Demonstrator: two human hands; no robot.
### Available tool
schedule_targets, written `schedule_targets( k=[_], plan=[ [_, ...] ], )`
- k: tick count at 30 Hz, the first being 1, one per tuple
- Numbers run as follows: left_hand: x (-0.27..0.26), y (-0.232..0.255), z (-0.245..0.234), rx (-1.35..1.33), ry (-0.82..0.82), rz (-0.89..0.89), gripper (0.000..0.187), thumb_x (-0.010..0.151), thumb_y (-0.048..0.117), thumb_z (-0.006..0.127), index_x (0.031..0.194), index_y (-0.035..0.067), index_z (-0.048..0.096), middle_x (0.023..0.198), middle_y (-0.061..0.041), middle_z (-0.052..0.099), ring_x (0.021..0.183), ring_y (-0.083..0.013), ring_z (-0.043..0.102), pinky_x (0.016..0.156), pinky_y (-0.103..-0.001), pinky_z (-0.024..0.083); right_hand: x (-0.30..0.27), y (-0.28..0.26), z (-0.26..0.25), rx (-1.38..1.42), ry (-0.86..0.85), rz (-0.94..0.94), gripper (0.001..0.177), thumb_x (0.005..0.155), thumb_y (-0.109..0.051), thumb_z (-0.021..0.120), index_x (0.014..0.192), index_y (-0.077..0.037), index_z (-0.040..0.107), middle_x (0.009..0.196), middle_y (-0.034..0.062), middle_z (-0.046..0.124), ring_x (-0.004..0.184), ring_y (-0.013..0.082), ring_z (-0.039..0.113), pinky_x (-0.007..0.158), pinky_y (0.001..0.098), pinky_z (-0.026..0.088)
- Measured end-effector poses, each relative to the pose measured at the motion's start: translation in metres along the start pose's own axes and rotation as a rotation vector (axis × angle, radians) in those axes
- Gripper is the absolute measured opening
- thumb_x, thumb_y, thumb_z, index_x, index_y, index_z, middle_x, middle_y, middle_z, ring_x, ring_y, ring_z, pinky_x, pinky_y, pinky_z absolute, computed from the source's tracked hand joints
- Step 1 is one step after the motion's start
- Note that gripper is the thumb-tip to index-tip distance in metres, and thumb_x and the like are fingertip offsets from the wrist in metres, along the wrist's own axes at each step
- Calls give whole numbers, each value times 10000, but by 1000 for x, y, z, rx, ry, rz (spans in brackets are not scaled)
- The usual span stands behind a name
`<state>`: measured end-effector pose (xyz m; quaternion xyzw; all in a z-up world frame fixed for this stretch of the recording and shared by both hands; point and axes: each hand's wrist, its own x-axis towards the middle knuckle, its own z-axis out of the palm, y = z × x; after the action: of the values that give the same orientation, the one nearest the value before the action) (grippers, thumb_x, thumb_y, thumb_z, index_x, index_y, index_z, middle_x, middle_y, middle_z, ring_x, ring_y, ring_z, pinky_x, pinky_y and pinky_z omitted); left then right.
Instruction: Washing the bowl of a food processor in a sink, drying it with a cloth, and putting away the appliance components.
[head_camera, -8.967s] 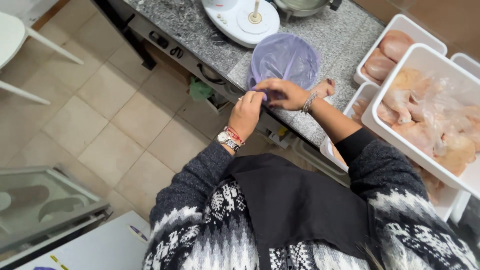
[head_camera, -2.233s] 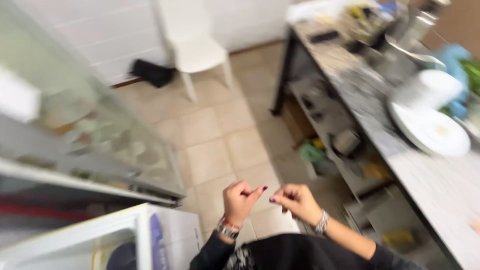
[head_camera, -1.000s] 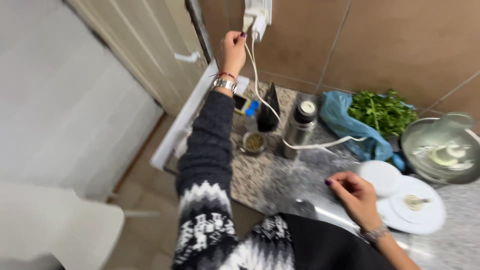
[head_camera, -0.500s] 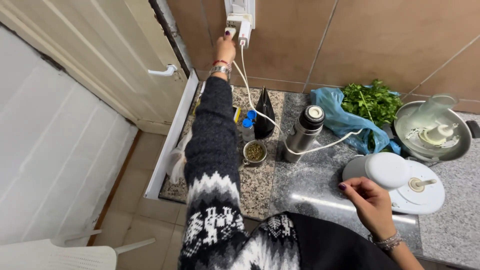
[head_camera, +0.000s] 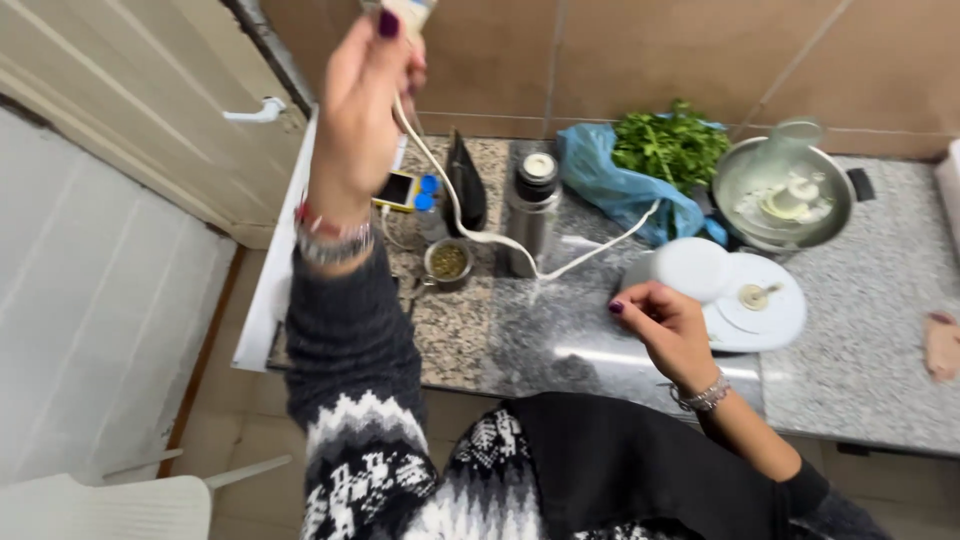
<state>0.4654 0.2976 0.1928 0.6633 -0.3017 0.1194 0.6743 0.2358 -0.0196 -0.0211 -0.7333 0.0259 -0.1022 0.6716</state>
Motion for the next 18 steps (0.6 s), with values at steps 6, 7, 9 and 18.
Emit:
schedule_targets(
  k=[6,7,9,18],
  plan=[
    [-68,94,122,-480,-428,54,405,1136,425,557,1326,72,502,882,49,519,620,-8,414,493,-159,336,-19,-69,-24,-83,-174,-149,400,997,-235,658,1319,-11,582,855,-16,600,711,45,483,595,201,399],
    [-71,106,143,-482,-492,90,411,1168,404,545,1383,59,483,923,37,552,640,-10,434,540,-169,365,-19,-81,-32,157,-277,-97,443,1024,-344,540,1369,-66,550,813,-22,648,614,1,502,548,154,400],
    [-80,108,192,-492,-556,115,418,1199,381,534,1439,46,463,965,22,584,660,-16,453,587,-182,393,-17,-84,-60,399,-375,-37,503,1051,-448,417,1418,-120,515,772,-30,696,518,-45,520,501,107,400],
    [-150,114,469,-482,-640,368,454,1135,430,612,1345,45,495,1001,-26,639,879,-69,588,763,-225,507,21,-28,-188,121,312,652,466,995,-490,373,1343,-189,449,1295,112,532,933,244,575,741,436,518]
  ],
)
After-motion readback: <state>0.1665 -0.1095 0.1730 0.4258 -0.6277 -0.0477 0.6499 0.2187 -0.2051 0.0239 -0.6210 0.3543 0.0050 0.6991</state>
